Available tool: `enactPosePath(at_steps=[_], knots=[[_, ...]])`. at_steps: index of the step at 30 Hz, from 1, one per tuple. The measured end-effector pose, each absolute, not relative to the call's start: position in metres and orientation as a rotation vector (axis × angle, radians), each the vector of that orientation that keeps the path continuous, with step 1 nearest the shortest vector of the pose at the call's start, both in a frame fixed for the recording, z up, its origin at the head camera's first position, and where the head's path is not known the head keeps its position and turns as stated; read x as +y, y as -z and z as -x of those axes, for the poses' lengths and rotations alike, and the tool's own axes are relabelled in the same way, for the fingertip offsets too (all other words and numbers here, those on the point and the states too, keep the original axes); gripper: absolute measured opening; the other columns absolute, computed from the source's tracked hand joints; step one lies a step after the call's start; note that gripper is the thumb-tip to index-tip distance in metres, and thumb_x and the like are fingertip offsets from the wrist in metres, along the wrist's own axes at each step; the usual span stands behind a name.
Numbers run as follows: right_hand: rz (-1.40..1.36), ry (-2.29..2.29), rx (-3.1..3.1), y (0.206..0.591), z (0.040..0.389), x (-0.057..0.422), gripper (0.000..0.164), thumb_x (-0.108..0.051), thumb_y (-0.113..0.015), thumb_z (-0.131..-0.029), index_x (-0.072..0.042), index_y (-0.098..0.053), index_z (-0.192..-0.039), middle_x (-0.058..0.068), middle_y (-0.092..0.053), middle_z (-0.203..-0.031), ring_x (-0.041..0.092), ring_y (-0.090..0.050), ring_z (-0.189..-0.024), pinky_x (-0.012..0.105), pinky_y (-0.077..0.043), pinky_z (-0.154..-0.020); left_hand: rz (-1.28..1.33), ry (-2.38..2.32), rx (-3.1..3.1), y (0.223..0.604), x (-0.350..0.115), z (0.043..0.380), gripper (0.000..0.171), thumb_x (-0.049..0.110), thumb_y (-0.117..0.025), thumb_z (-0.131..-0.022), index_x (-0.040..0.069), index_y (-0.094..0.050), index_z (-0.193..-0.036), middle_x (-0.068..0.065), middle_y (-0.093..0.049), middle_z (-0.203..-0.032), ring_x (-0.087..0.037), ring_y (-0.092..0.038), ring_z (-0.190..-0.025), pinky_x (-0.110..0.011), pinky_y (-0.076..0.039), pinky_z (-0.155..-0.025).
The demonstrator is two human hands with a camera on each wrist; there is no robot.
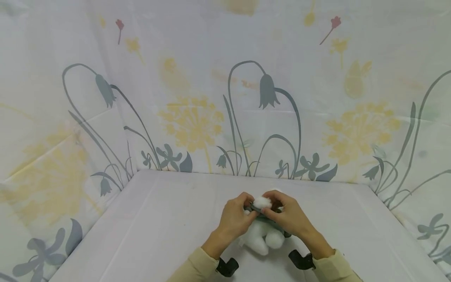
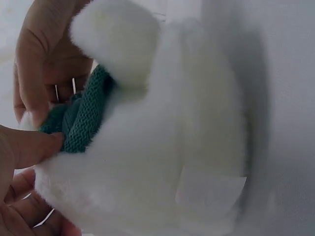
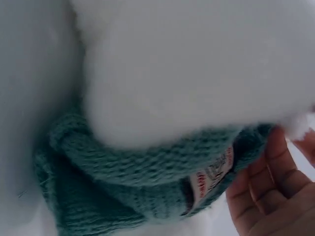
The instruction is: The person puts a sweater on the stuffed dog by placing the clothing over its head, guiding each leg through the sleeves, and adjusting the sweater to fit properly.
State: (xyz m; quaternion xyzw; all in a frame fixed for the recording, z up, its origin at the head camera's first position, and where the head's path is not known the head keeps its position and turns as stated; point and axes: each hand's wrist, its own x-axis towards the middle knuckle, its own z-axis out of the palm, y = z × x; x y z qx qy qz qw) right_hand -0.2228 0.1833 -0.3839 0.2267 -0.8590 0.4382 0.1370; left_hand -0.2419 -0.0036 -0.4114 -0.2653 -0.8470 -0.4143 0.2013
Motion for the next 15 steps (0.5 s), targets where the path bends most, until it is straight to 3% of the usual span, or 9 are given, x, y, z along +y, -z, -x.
enactPosePath(at_steps=[3, 9, 15], knots=[[-0.705, -1.166, -2.439, 0.398, 0.234, 0.189, 0.021, -0.011, -0.070, -0.086, -0.018, -0.064, -0.105, -0.009, -0.061, -0.087, 0.008, -0.057, -0.076, 0.028, -0.050, -0.066, 0.727, 1.161, -2.395, 0.411, -0.002, 0.242, 0.024, 0.008, -0.075, -0.077, 0.010, -0.063, -0.098, 0.002, -0.068, -0.078, -0.011, -0.062, -0.071, -0.024, -0.048, -0.063], [-0.663, -1.105, -2.361, 0.396, 0.231, 0.187, 0.021, -0.006, -0.068, -0.087, -0.019, -0.065, -0.102, -0.009, -0.062, -0.090, 0.008, -0.055, -0.079, 0.026, -0.046, -0.059, 0.663, 1.107, -2.519, 0.410, -0.002, 0.240, 0.024, 0.011, -0.074, -0.074, 0.012, -0.062, -0.096, 0.004, -0.067, -0.081, -0.011, -0.061, -0.072, -0.025, -0.046, -0.061], [-0.717, -1.126, -2.333, 0.400, 0.232, 0.181, 0.023, -0.003, -0.068, -0.086, -0.019, -0.066, -0.102, -0.009, -0.064, -0.099, 0.008, -0.058, -0.084, 0.031, -0.050, -0.066, 0.714, 1.129, -2.439, 0.406, -0.007, 0.239, 0.031, 0.020, -0.079, -0.077, 0.011, -0.060, -0.099, 0.001, -0.061, -0.086, -0.012, -0.057, -0.075, -0.023, -0.046, -0.063]])
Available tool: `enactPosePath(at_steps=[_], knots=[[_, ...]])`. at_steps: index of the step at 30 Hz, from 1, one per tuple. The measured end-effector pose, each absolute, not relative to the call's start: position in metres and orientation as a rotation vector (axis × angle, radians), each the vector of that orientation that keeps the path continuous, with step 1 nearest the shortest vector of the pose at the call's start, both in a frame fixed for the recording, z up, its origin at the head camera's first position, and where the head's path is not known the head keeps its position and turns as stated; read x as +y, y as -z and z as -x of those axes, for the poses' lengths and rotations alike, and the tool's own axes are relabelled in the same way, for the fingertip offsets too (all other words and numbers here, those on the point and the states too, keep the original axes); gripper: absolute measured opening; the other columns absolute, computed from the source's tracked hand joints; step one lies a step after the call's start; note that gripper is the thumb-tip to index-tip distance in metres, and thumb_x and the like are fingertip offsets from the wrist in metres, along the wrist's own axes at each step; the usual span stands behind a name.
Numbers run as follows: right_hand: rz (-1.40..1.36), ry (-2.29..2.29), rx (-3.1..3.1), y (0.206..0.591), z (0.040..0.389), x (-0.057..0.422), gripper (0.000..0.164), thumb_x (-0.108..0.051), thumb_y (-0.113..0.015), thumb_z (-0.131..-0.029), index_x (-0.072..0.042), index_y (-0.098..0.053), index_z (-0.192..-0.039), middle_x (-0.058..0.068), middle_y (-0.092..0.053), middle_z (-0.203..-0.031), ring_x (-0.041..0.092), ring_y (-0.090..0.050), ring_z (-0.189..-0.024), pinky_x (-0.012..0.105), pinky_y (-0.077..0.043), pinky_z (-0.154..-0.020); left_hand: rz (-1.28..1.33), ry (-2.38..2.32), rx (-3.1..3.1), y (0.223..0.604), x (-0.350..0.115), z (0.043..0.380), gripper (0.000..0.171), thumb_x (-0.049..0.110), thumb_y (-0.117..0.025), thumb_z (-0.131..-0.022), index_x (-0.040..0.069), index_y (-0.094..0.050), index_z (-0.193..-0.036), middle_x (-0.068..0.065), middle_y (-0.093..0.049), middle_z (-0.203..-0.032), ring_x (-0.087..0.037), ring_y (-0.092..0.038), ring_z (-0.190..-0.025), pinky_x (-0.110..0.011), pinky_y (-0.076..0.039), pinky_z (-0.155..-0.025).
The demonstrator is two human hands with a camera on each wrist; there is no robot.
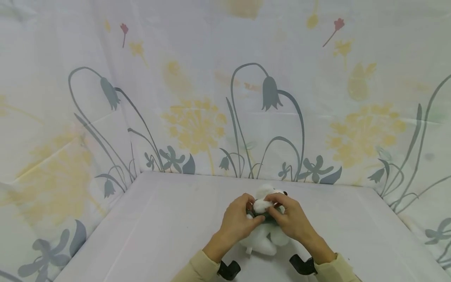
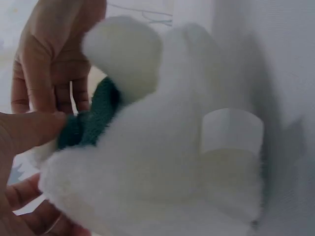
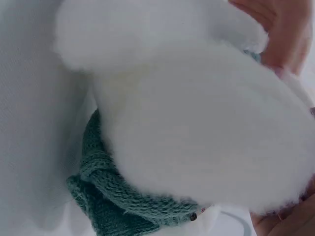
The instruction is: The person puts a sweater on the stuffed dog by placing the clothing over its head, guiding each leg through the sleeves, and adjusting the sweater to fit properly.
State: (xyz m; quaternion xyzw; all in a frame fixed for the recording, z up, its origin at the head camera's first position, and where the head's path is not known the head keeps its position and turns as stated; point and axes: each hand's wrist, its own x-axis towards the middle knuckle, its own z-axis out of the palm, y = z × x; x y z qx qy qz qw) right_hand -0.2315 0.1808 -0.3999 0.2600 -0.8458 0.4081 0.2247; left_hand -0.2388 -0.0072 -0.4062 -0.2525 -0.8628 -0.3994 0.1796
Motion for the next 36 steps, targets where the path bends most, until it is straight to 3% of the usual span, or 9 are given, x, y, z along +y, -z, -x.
enactPosePath(at_steps=[5, 13, 22, 27, 30, 33, 36], knots=[[-0.783, -1.159, -2.312, 0.405, 0.234, 0.176, 0.023, -0.003, -0.068, -0.087, -0.015, -0.066, -0.106, -0.006, -0.065, -0.102, 0.009, -0.059, -0.086, 0.031, -0.052, -0.071, 0.806, 1.094, -2.305, 0.403, -0.010, 0.242, 0.027, 0.012, -0.076, -0.079, 0.010, -0.063, -0.103, -0.003, -0.060, -0.094, -0.014, -0.057, -0.081, -0.023, -0.048, -0.069], [-0.769, -1.190, -2.361, 0.404, 0.232, 0.178, 0.022, -0.014, -0.071, -0.086, -0.016, -0.064, -0.107, -0.006, -0.064, -0.105, 0.014, -0.062, -0.091, 0.034, -0.052, -0.078, 0.765, 1.077, -2.377, 0.404, -0.014, 0.245, 0.031, 0.005, -0.067, -0.075, 0.013, -0.065, -0.106, -0.001, -0.056, -0.094, -0.009, -0.053, -0.075, -0.024, -0.047, -0.067], [-0.620, -0.951, -2.478, 0.406, 0.231, 0.180, 0.021, -0.032, -0.073, -0.084, -0.016, -0.067, -0.097, -0.005, -0.058, -0.090, 0.009, -0.053, -0.073, 0.026, -0.047, -0.063, 0.638, 1.113, -2.340, 0.407, -0.021, 0.252, 0.022, 0.005, -0.066, -0.075, 0.011, -0.065, -0.097, -0.002, -0.061, -0.091, -0.015, -0.060, -0.080, -0.030, -0.050, -0.069], [-0.392, -0.930, -2.690, 0.403, 0.225, 0.177, 0.038, -0.053, -0.065, -0.084, -0.018, -0.066, -0.100, -0.004, -0.056, -0.091, 0.010, -0.051, -0.074, 0.028, -0.044, -0.063, 0.614, 1.141, -2.338, 0.408, -0.021, 0.253, 0.020, 0.003, -0.065, -0.078, 0.010, -0.062, -0.096, -0.002, -0.063, -0.094, -0.017, -0.062, -0.086, -0.033, -0.052, -0.072], [-0.323, -0.944, -2.792, 0.401, 0.223, 0.175, 0.054, -0.061, -0.063, -0.082, -0.016, -0.063, -0.113, -0.001, -0.057, -0.104, 0.015, -0.056, -0.089, 0.037, -0.048, -0.074, 0.603, 1.138, -2.346, 0.409, -0.021, 0.254, 0.019, 0.003, -0.065, -0.079, 0.010, -0.061, -0.096, -0.002, -0.062, -0.094, -0.018, -0.061, -0.086, -0.033, -0.051, -0.072], [-0.316, -0.995, -2.807, 0.402, 0.224, 0.173, 0.062, -0.059, -0.069, -0.077, -0.014, -0.060, -0.119, 0.003, -0.056, -0.114, 0.021, -0.055, -0.102, 0.045, -0.047, -0.083, 0.590, 1.154, -2.349, 0.408, -0.022, 0.255, 0.017, 0.004, -0.065, -0.081, 0.009, -0.060, -0.097, -0.002, -0.061, -0.093, -0.017, -0.060, -0.085, -0.033, -0.051, -0.072], [-0.344, -1.057, -2.744, 0.406, 0.226, 0.172, 0.052, -0.041, -0.075, -0.077, -0.010, -0.061, -0.117, 0.004, -0.058, -0.112, 0.021, -0.055, -0.105, 0.045, -0.045, -0.087, 0.593, 1.185, -2.343, 0.408, -0.022, 0.255, 0.016, 0.005, -0.064, -0.082, 0.009, -0.059, -0.096, -0.002, -0.059, -0.092, -0.016, -0.058, -0.084, -0.031, -0.050, -0.070]])
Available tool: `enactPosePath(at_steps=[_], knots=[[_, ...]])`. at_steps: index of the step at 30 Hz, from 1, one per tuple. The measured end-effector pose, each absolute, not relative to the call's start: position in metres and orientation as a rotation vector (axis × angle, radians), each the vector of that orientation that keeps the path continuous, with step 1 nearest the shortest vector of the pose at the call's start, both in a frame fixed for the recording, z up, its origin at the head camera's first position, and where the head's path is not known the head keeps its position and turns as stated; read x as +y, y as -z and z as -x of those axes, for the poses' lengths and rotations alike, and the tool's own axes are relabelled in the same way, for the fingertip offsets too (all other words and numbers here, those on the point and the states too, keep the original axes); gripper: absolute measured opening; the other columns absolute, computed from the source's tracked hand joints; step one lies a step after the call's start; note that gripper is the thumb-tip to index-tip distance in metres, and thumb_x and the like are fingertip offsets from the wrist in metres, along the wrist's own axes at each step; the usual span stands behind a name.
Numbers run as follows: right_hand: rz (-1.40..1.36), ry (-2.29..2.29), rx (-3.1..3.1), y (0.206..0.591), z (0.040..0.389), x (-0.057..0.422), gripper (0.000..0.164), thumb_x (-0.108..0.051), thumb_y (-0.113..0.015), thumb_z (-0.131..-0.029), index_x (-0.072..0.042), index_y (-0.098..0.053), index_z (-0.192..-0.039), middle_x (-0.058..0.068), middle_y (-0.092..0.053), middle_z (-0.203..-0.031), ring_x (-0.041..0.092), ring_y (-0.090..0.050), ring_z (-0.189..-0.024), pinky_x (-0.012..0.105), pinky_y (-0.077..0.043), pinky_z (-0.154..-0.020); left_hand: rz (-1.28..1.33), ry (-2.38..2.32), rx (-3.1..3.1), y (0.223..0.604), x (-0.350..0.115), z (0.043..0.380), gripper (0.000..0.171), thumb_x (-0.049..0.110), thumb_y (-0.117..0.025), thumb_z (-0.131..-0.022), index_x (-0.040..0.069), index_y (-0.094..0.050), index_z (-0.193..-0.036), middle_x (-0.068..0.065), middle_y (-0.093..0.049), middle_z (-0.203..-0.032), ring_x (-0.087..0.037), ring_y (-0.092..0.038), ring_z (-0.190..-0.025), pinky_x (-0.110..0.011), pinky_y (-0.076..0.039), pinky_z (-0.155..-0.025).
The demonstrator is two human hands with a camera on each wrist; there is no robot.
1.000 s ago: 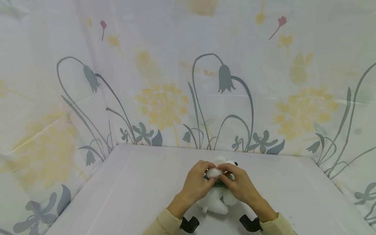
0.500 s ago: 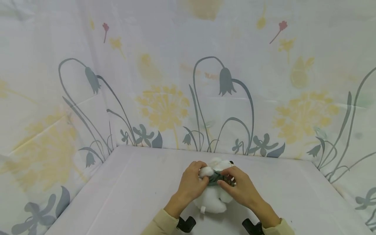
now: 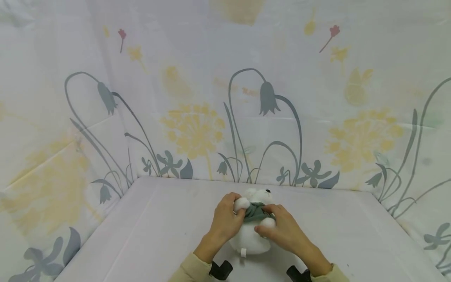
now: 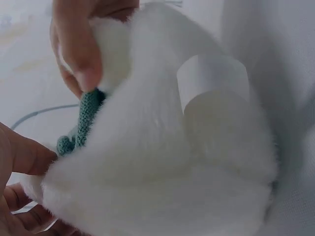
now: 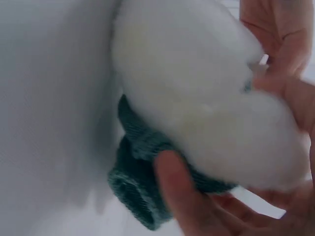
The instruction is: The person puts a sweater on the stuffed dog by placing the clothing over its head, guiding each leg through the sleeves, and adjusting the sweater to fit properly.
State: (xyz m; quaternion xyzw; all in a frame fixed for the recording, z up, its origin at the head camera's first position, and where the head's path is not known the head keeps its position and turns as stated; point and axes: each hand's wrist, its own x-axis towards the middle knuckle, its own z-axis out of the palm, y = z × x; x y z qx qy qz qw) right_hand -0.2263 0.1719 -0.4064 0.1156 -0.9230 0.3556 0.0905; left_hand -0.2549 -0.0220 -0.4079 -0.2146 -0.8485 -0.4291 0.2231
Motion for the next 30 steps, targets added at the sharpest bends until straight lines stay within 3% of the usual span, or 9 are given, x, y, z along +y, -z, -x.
enactPosePath(at_steps=[4, 9, 17, 22, 30], knots=[[-0.366, -1.041, -2.581, 0.412, 0.232, 0.174, 0.032, -0.013, -0.073, -0.076, -0.010, -0.066, -0.107, 0.003, -0.061, -0.102, 0.018, -0.058, -0.095, 0.040, -0.048, -0.081, 0.621, 1.240, -2.321, 0.407, -0.022, 0.255, 0.014, 0.004, -0.064, -0.084, 0.008, -0.057, -0.096, -0.003, -0.058, -0.092, -0.014, -0.055, -0.081, -0.026, -0.049, -0.067], [-0.383, -0.976, -2.384, 0.413, 0.237, 0.181, 0.033, 0.000, -0.072, -0.071, -0.007, -0.065, -0.103, 0.006, -0.062, -0.101, 0.019, -0.059, -0.089, 0.039, -0.050, -0.071, 0.647, 1.330, -2.382, 0.407, -0.020, 0.252, 0.016, 0.007, -0.065, -0.082, 0.009, -0.055, -0.094, -0.001, -0.054, -0.089, -0.012, -0.051, -0.077, -0.023, -0.046, -0.062], [-0.571, -0.934, -2.336, 0.416, 0.237, 0.179, 0.036, -0.001, -0.076, -0.073, -0.011, -0.065, -0.105, -0.004, -0.058, -0.101, 0.011, -0.057, -0.088, 0.031, -0.052, -0.071, 0.655, 1.162, -2.555, 0.401, -0.023, 0.246, 0.022, 0.028, -0.073, -0.080, 0.014, -0.058, -0.088, 0.005, -0.054, -0.085, -0.009, -0.051, -0.078, -0.026, -0.045, -0.067], [-0.729, -0.968, -2.360, 0.416, 0.234, 0.173, 0.040, -0.008, -0.078, -0.077, -0.020, -0.061, -0.110, -0.011, -0.053, -0.106, 0.006, -0.055, -0.090, 0.027, -0.052, -0.073, 0.779, 1.004, -2.523, 0.399, -0.024, 0.246, 0.017, 0.016, -0.073, -0.079, 0.011, -0.068, -0.095, 0.005, -0.061, -0.088, -0.009, -0.054, -0.085, -0.026, -0.048, -0.076], [-0.934, -1.031, -2.301, 0.418, 0.231, 0.170, 0.039, -0.013, -0.075, -0.082, -0.019, -0.057, -0.116, -0.012, -0.055, -0.110, 0.006, -0.054, -0.091, 0.026, -0.051, -0.074, 0.700, 0.993, -2.515, 0.405, -0.024, 0.249, 0.018, 0.010, -0.073, -0.076, 0.012, -0.063, -0.092, 0.006, -0.057, -0.080, -0.006, -0.052, -0.073, -0.025, -0.046, -0.064]])
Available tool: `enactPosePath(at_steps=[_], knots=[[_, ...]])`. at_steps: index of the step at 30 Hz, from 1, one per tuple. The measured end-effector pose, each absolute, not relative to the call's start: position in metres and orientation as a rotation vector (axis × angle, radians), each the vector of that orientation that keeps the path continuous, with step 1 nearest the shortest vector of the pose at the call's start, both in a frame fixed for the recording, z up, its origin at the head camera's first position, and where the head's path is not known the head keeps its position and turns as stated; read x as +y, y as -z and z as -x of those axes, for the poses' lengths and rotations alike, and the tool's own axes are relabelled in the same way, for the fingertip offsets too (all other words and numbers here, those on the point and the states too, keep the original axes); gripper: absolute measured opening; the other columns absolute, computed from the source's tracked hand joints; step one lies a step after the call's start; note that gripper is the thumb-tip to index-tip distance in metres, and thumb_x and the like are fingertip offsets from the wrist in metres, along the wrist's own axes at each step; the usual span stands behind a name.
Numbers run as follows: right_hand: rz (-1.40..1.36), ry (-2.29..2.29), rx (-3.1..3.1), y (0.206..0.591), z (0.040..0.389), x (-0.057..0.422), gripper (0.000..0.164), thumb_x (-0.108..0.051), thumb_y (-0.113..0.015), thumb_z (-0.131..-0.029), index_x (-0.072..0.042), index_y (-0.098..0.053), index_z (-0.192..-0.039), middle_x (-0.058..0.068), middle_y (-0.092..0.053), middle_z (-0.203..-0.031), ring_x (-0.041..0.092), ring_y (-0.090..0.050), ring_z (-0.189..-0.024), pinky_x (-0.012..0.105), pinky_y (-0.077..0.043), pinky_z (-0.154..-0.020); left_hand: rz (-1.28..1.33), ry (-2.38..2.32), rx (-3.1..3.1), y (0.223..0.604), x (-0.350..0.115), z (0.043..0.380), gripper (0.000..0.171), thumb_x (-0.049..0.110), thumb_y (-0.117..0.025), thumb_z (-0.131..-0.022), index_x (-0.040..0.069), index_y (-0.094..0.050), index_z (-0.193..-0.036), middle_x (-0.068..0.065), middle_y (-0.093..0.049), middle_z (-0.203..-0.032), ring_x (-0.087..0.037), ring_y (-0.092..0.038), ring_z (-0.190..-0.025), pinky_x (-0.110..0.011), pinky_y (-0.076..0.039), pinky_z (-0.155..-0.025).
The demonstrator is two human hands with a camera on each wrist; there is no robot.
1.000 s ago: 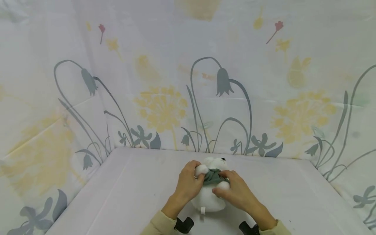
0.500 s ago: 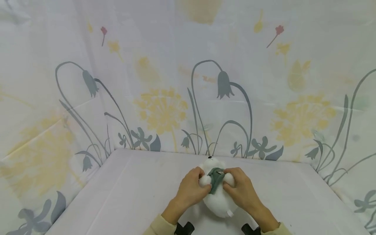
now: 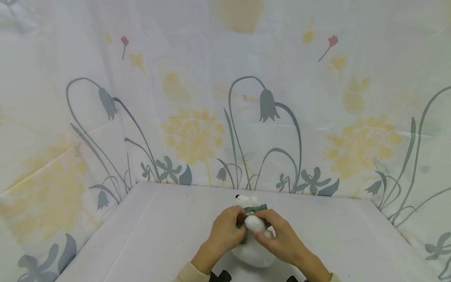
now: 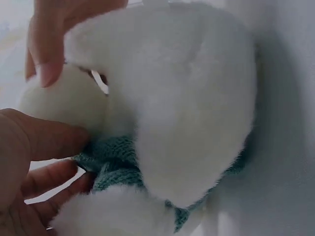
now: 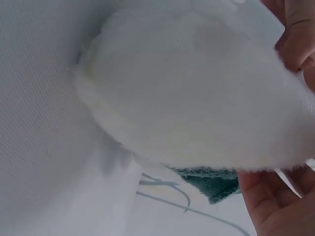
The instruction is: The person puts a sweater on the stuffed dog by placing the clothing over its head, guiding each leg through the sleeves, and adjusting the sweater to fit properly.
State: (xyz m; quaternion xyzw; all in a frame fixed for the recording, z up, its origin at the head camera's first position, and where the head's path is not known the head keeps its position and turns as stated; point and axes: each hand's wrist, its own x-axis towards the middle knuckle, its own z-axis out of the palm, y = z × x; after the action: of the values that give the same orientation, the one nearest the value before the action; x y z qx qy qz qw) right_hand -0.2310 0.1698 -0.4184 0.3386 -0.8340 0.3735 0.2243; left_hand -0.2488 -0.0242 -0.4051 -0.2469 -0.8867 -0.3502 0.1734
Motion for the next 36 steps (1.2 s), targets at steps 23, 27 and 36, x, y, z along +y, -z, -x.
enactPosePath(at_steps=[23, 27, 36], knots=[[-0.782, -0.980, -2.329, 0.4243, 0.2326, 0.1667, 0.038, -0.030, -0.074, -0.084, -0.018, -0.058, -0.116, -0.012, -0.057, -0.109, 0.008, -0.057, -0.094, 0.032, -0.051, -0.073, 0.628, 0.876, -2.496, 0.4124, -0.0212, 0.2529, 0.026, 0.004, -0.066, -0.072, 0.018, -0.071, -0.094, 0.009, -0.063, -0.086, -0.011, -0.061, -0.079, -0.032, -0.051, -0.066], [-0.577, -0.958, -2.441, 0.4239, 0.2309, 0.1643, 0.045, -0.044, -0.073, -0.081, -0.018, -0.059, -0.116, -0.011, -0.055, -0.111, 0.009, -0.055, -0.100, 0.037, -0.050, -0.081, 0.625, 0.909, -2.487, 0.4129, -0.0240, 0.2546, 0.023, 0.005, -0.064, -0.074, 0.016, -0.071, -0.094, 0.008, -0.063, -0.086, -0.013, -0.061, -0.080, -0.033, -0.051, -0.068], [-0.388, -1.236, -2.607, 0.4219, 0.2299, 0.1627, 0.060, -0.051, -0.069, -0.081, -0.013, -0.054, -0.125, 0.001, -0.055, -0.125, 0.021, -0.051, -0.116, 0.050, -0.043, -0.093, 0.738, 1.098, -2.419, 0.4113, -0.0277, 0.2549, 0.021, -0.002, -0.061, -0.075, 0.011, -0.067, -0.091, 0.006, -0.057, -0.084, -0.008, -0.053, -0.075, -0.026, -0.047, -0.066]])
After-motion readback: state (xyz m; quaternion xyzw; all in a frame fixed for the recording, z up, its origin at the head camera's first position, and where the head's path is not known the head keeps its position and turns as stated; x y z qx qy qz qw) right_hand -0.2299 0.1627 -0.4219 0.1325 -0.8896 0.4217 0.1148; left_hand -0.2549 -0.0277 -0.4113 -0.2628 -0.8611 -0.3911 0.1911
